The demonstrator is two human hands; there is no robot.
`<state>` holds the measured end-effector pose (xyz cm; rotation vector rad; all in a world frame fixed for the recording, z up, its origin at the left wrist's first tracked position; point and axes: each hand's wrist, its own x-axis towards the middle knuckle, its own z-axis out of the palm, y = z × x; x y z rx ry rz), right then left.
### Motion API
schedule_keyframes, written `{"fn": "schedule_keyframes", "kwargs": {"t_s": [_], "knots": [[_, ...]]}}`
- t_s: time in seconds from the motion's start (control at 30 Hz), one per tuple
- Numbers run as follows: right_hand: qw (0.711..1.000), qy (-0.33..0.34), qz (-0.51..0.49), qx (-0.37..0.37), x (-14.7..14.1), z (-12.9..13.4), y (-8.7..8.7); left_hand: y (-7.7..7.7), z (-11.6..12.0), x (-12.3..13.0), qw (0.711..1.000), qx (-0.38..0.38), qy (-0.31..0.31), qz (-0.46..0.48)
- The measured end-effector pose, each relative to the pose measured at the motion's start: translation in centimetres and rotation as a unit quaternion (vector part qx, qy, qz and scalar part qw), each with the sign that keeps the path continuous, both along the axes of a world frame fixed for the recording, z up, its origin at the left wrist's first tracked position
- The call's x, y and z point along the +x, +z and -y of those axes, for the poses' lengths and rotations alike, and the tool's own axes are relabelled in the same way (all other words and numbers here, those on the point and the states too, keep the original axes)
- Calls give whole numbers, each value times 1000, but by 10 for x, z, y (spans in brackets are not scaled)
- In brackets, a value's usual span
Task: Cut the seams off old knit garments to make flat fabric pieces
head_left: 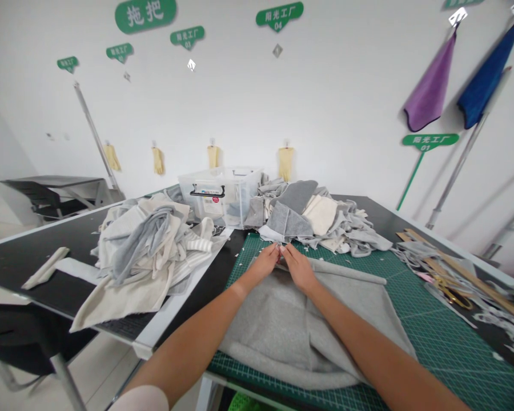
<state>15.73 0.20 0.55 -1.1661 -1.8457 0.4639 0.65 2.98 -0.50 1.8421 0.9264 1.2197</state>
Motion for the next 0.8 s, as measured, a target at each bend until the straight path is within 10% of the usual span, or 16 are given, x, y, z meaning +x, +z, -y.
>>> {"fn": "schedule_keyframes", "kwargs": {"t_s": [0.8], "knots": [[1000,-3,-9,-11,-2,0,-1,4,7,1,997,-35,8,71]]}}
